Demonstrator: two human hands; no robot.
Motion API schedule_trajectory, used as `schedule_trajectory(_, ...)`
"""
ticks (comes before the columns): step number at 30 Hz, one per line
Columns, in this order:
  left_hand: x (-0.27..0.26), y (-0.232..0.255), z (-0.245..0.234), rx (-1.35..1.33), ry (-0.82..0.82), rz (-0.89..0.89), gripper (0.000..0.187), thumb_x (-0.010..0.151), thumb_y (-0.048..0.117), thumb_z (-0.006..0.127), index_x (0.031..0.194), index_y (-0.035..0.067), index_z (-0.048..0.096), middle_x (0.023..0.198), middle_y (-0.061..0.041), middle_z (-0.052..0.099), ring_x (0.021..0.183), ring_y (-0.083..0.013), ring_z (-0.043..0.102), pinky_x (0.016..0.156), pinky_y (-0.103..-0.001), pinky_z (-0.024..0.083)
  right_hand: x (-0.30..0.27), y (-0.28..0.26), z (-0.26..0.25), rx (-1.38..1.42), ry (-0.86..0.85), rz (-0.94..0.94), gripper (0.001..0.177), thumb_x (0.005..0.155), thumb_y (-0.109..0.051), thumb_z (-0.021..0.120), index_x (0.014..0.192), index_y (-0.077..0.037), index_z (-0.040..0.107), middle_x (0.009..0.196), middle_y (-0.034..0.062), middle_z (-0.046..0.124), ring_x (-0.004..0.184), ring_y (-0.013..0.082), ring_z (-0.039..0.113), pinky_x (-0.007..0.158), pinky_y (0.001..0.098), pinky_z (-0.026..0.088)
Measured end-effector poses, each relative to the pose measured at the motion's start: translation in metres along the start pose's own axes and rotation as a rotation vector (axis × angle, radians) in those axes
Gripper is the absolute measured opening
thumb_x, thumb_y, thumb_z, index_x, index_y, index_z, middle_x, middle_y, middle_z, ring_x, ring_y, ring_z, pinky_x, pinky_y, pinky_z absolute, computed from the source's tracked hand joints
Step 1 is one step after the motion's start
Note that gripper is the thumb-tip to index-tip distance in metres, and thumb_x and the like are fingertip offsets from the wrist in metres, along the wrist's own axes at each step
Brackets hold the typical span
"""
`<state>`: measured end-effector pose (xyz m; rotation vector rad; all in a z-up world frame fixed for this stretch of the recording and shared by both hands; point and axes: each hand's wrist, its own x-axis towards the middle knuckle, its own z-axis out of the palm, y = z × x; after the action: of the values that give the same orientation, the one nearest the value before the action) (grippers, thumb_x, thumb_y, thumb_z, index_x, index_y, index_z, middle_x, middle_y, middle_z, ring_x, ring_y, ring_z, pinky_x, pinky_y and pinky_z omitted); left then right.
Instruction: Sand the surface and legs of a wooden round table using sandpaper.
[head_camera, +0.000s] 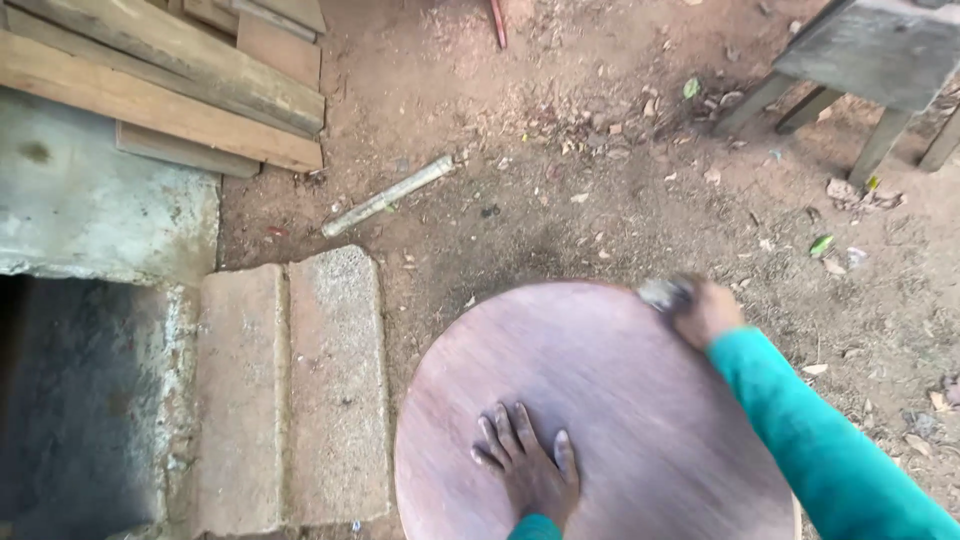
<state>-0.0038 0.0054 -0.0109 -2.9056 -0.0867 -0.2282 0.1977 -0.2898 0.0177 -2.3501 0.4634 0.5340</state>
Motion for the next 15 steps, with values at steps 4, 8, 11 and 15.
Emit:
schedule_trajectory(4,0.007,0.003,-0.008,-0.234,-0.115,-0.013,0.092,0.092,0.057,0.054,0.157,0.0,0.025,0.165,-0.03,0.014,0.151,-0.0555,0.005,0.11,-0.079,0.003,0.039,-0.034,0.013,0.007,-0.118,0.005,0.058,0.094,-0.008,0.057,0.151,-0.011,0.051,0.137,0.0237,0.063,0.104,0.0353,0.075,0.095,0.0393,0.062)
schedule_trajectory(8,0.003,0.002,-0.013,-0.198,-0.101,-0.025,0.091,0.091,0.057,0.054,0.157,0.001,0.027,0.165,-0.028,0.016,0.152,-0.0548,0.005,0.112,-0.078,0.005,0.016,0.055,0.019,-0.04,0.052,-0.049,0.039,0.092,-0.019,0.059,0.129,-0.008,0.066,0.113,0.0203,0.073,0.095,0.0346,0.074,0.086,0.0412,0.062)
schedule_trajectory(11,0.006,0.0,-0.006,-0.174,-0.087,-0.015,0.092,0.09,0.059,0.054,0.156,0.001,0.026,0.165,-0.029,0.014,0.152,-0.0561,0.004,0.111,-0.078,0.006,-0.06,0.058,-0.021,0.143,0.024,0.163,0.042,0.1,-0.011,0.057,0.141,-0.006,0.061,0.119,0.0261,0.071,0.098,0.0392,0.073,0.089,0.0452,0.063)
schedule_trajectory(15,0.003,0.001,0.0,-0.146,-0.066,-0.01,0.094,0.09,0.061,0.054,0.156,0.0,0.025,0.165,-0.03,0.013,0.153,-0.0555,0.002,0.112,-0.077,0.0,-0.047,0.082,-0.011,0.013,0.058,0.126,0.028,0.099,-0.02,0.062,0.118,-0.005,0.076,0.098,0.0215,0.079,0.082,0.034,0.077,0.08,0.0423,0.065)
